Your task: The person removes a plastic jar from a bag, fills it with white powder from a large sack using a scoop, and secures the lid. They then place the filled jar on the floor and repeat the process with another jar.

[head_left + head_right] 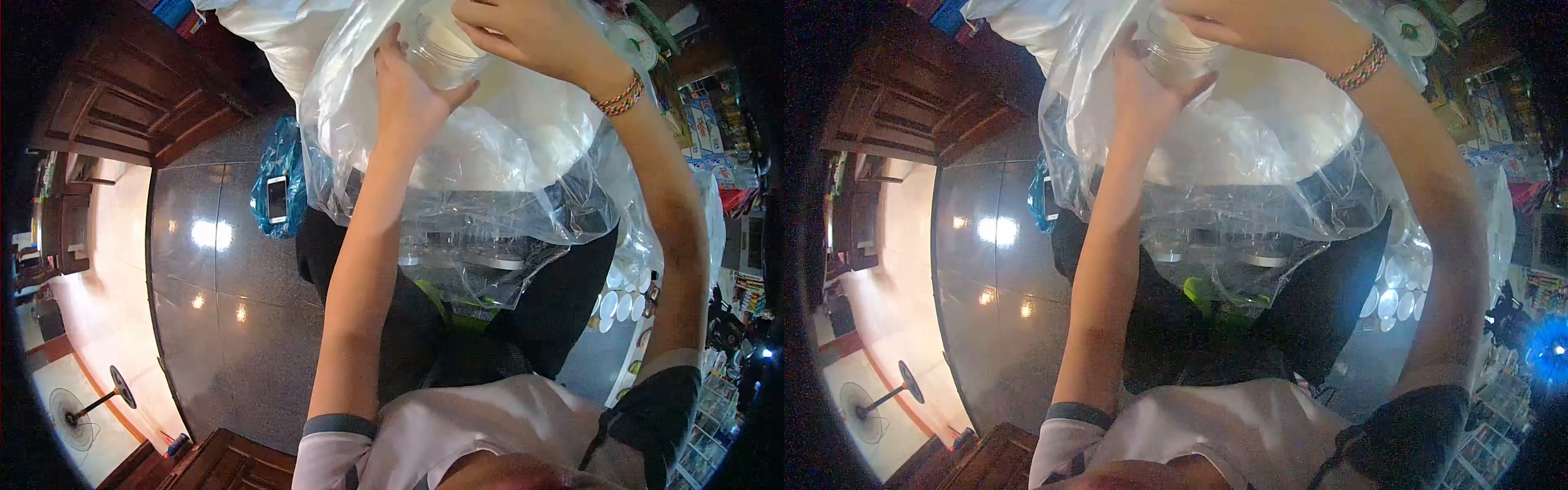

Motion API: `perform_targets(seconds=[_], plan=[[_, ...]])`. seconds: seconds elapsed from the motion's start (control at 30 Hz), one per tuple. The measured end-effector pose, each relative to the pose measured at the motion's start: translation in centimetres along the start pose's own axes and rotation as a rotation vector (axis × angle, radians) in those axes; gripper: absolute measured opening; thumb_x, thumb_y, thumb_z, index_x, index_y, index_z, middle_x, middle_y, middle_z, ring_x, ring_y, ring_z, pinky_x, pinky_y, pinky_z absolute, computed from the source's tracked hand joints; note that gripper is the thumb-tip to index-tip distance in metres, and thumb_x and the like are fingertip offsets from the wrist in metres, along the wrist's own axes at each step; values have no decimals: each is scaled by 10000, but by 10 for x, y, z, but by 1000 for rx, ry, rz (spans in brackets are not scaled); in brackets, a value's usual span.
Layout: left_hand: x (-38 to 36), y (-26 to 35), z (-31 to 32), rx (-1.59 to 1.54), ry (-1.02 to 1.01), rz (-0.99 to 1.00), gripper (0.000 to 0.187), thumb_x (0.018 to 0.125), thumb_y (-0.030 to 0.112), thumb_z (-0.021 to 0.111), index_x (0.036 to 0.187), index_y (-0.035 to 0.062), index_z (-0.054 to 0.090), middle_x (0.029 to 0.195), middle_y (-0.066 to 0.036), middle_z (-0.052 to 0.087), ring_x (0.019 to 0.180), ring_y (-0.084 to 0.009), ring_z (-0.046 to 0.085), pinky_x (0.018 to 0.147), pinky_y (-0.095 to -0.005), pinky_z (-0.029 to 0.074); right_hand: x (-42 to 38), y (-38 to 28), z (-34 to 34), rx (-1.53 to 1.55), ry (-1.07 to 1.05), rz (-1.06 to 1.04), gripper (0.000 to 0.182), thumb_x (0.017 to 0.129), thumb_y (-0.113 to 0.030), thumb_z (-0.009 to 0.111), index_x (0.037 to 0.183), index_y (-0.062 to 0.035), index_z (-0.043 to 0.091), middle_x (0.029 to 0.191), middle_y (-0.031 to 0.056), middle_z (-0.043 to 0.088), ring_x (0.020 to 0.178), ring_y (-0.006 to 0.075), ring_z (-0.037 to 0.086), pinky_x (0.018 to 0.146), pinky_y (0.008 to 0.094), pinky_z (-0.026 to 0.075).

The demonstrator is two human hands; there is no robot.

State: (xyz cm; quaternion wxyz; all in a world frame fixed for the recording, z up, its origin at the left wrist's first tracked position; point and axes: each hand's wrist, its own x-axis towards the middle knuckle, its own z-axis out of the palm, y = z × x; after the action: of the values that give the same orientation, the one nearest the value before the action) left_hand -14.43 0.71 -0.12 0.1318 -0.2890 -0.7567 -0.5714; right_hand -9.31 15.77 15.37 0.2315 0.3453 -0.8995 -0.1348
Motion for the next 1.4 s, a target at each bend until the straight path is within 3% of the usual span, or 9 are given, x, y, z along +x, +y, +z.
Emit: perform_targets(seconds=[0.27, 0.47, 0.57, 0.67, 0.77, 0.87, 1.07, 1.17, 1.4], plan=[[-2, -7, -1, 45, -32, 57, 1066, 565, 221, 911, 1362, -85, 273, 1314, -276, 379, 1191, -426, 459, 1022, -449, 415, 14, -8, -16, -3, -71, -158, 100, 858, -207, 616, 816, -142, 551, 871, 24, 504, 923, 192, 510, 864, 383, 380], [1, -11, 1, -10, -9, 118, 1068, 561, 204, 907, 1363, -80, 262, 1293, -281, 422, 1207, -417, 454, 1036, -432, 403, 10, -14, -14, 45, 6, -53, 119, 848, -192, 632, 804, -119, 550, 808, 38, 512, 876, 232, 524, 857, 373, 386], [5, -2, -2, -68, -31, -28, 1067, 568, 197, 901, 1371, -79, 255, 1301, -282, 437, 1239, -402, 445, 1057, -424, 383, -6, -8, -4, 187, 52, 268, 130, 903, -204, 620, 833, -102, 578, 762, 45, 518, 793, 191, 523, 807, 321, 398], [5, 12, -6, -8, -16, -93, 1075, 572, 198, 898, 1376, -90, 244, 1322, -279, 431, 1256, -386, 443, 1074, -419, 365, -30, -12, 13, 775, 188, 937, 198, 948, -229, 611, 826, -73, 599, 722, -4, 518, 704, 104, 485, 706, 268, 408], [5, 7, -9, -28, -56, -142, 1098, 576, 233, 903, 1380, -109, 238, 1348, -282, 415, 1273, -382, 431, 1087, -417, 352, -61, -7, 62, 962, 671, 1096, 240, 951, -238, 632, 831, -31, 629, 771, -46, 553, 706, 43, 461, 617, 238, 400], [6, 5, -11, 12, -42, -123, 1118, 583, 271, 905, 1389, -115, 233, 1369, -282, 402, 1306, -374, 403, 1098, -412, 339, -109, 8, 97, 1273, 728, 1200, 212, 921, -216, 587, 879, -14, 635, 730, -29, 475, 676, 61, 405, 617, 252, 361], [8, 3, -12, 81, -47, -100, 1134, 592, 293, 902, 1403, -117, 223, 1387, -286, 383, 1316, -376, 395, 1104, -409, 329, -97, 3, 137, 683, -72, 973, 347, 969, -309, 503, 1034, -1, 649, 950, 144, 669, 825, 224, 612, 739, 363, 479], [9, 8, -12, 28, -70, -109, 1130, 592, 290, 902, 1397, -124, 226, 1391, -286, 381, 1310, -380, 404, 1100, -407, 336, -79, 10, 175, 604, -304, 756, 282, 908, -278, 579, 1033, -50, 686, 1055, 133, 695, 982, 332, 639, 876, 405, 492], [11, 2, -11, 25, -44, -59, 1093, 596, 271, 895, 1384, -117, 244, 1376, -290, 402, 1304, -389, 412, 1086, -413, 354, -80, 23, 282, 80, -520, 357, 261, 848, -311, 619, 968, -107, 730, 985, 115, 699, 1015, 291, 638, 897, 447, 474]])
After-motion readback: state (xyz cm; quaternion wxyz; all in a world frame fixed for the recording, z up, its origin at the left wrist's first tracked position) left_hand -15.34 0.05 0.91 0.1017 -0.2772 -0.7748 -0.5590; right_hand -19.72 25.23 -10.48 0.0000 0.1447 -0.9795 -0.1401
